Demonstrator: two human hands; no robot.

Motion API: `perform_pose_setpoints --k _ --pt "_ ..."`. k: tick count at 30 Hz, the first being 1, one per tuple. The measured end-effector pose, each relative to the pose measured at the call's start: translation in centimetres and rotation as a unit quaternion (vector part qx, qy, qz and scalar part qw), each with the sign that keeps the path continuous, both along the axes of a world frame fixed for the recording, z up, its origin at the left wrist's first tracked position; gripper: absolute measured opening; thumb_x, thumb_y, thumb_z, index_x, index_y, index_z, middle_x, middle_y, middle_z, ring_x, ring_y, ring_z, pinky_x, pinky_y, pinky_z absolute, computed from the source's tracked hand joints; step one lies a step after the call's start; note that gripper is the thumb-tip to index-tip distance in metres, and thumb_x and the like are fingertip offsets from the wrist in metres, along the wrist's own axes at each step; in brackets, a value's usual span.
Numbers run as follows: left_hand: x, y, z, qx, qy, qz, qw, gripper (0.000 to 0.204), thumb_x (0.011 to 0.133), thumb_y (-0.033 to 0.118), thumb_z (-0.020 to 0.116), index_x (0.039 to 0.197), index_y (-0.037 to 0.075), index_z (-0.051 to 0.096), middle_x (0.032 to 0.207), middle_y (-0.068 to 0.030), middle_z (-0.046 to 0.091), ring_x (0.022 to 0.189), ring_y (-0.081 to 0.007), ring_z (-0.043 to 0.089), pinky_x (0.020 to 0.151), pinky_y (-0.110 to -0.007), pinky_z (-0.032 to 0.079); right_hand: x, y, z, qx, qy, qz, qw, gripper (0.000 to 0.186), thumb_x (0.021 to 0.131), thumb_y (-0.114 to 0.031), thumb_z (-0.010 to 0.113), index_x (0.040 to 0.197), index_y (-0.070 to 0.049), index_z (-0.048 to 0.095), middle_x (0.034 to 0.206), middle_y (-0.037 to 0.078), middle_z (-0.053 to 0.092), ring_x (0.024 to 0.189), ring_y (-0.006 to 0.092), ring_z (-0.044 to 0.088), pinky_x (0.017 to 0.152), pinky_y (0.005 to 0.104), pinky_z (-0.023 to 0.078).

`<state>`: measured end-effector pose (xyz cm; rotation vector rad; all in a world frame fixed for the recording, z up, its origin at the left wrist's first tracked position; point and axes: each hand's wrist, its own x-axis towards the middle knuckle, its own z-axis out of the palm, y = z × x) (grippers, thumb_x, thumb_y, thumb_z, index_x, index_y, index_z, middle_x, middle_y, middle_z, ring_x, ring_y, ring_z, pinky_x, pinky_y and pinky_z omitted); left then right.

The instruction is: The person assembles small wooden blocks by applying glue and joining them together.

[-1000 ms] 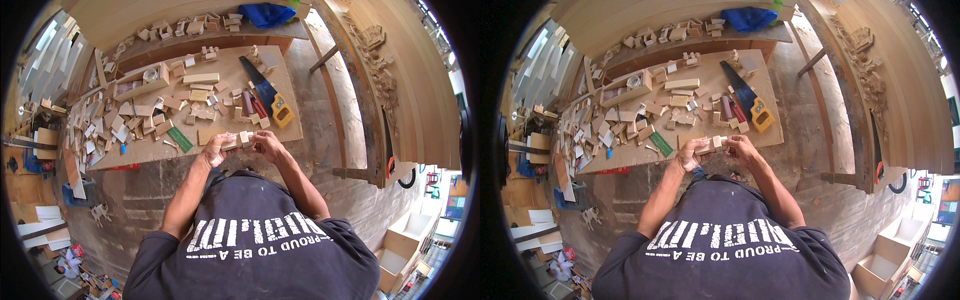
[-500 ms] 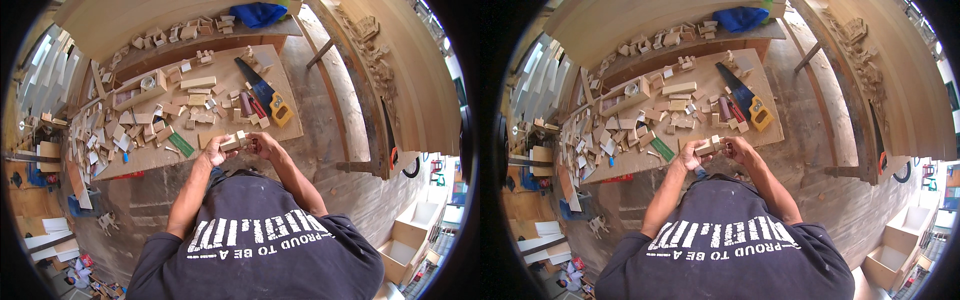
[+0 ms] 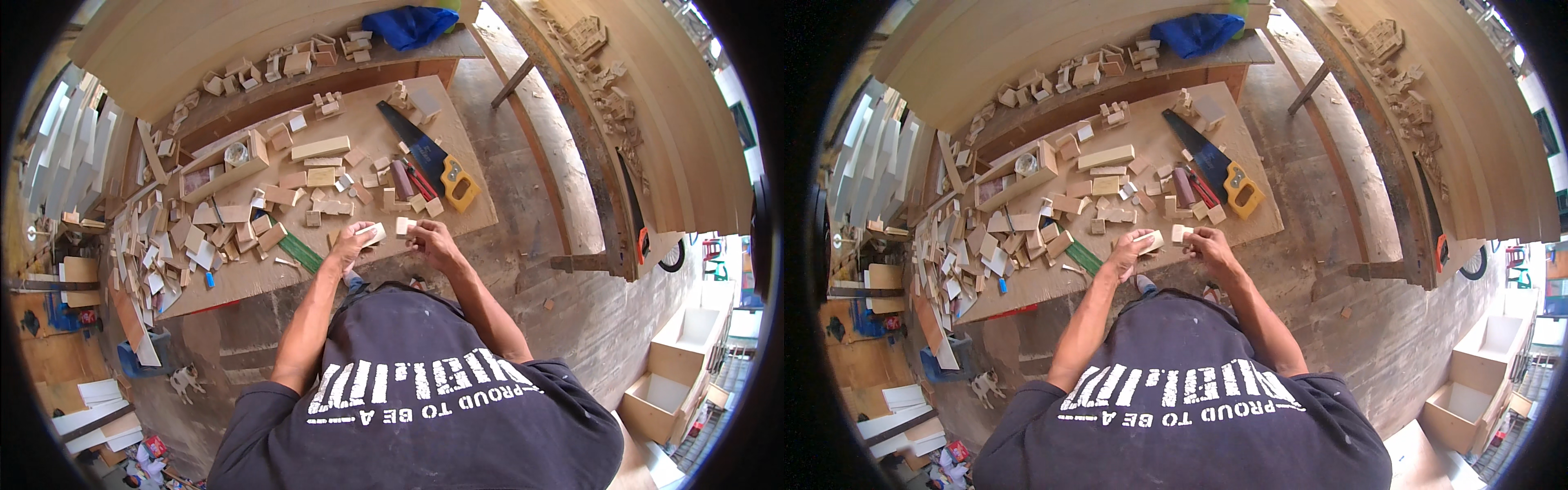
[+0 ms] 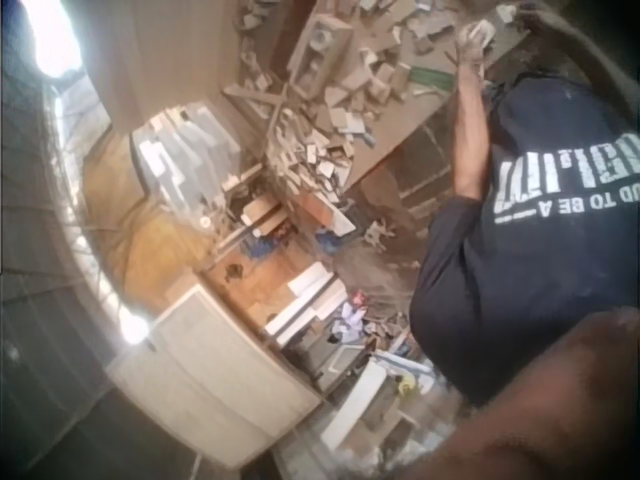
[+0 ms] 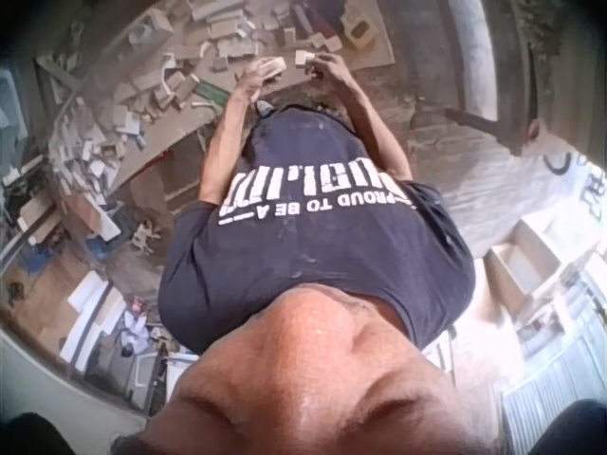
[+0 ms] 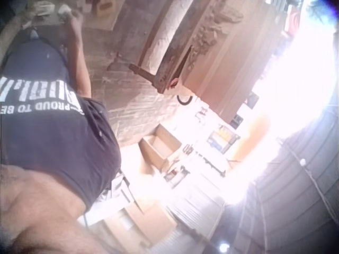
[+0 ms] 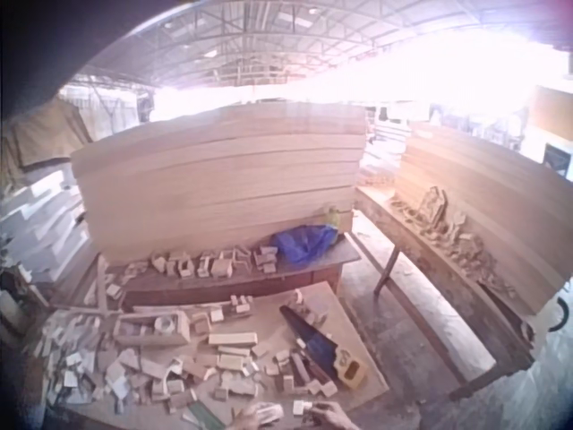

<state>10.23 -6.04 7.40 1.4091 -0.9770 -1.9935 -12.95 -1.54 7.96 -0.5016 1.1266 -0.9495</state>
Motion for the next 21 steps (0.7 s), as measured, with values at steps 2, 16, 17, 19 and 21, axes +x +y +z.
perform_pose_setpoints --k 2,16,17,19,21 --pt "0.8 -1.2 -2.9 -0.146 -0.143 -0.037 0.978 0.039 0.087 0.022 0.073 0.121 0.005 0.065 0.108 -0.0084 0.072 0.093 -0.0215 0.071 0.080 -0.034 0.055 -0.4 0.3 -0.3 -0.033 0.020 -0.022 0.999 0.024 0.093 -0.020 0.069 0.107 -0.001 0.066 0.092 0.005 0.068 0.077 0.0098 0.062 0.066 0.0264 0.048" --pt "-0.9 -1.8 5.7 -0.213 0.092 -0.135 0.963 0.037 0.096 0.015 0.066 0.129 0.000 0.062 0.117 -0.0117 0.069 0.103 -0.0186 0.066 0.092 -0.031 0.055 1.5 0.3 7.1 -0.169 0.259 0.048 0.950 0.028 0.095 -0.019 0.068 0.115 0.001 0.064 0.094 0.008 0.069 0.081 0.0100 0.059 0.069 0.0294 0.049" --pt "-1.1 -1.5 6.0 -0.215 0.105 -0.154 0.959 0.037 0.097 0.016 0.066 0.129 -0.001 0.062 0.117 -0.0120 0.069 0.102 -0.0176 0.067 0.088 -0.029 0.056 1.6 0.1 7.7 -0.156 0.263 0.060 0.950 0.030 0.094 -0.019 0.068 0.117 0.001 0.063 0.097 0.008 0.069 0.084 0.0104 0.060 0.072 0.0295 0.050" --pt "-1.1 -1.5 5.9 -0.173 0.114 -0.137 0.969 0.038 0.097 0.017 0.065 0.129 -0.002 0.061 0.114 -0.0116 0.070 0.101 -0.0175 0.068 0.089 -0.030 0.057 1.6 -0.3 8.8 -0.130 0.274 0.083 0.949 0.035 0.094 -0.019 0.069 0.122 0.000 0.062 0.101 0.008 0.068 0.089 0.0110 0.061 0.078 0.0297 0.051" --pt "-1.1 -1.5 5.8 -0.097 0.172 -0.094 0.976 0.036 0.098 0.018 0.064 0.128 -0.002 0.061 0.113 -0.0117 0.070 0.101 -0.0176 0.069 0.090 -0.031 0.057 1.8 -0.4 8.9 -0.144 0.160 0.068 0.974 0.042 0.092 -0.018 0.073 0.127 0.000 0.059 0.105 0.008 0.066 0.095 0.0121 0.061 0.084 0.0297 0.051"
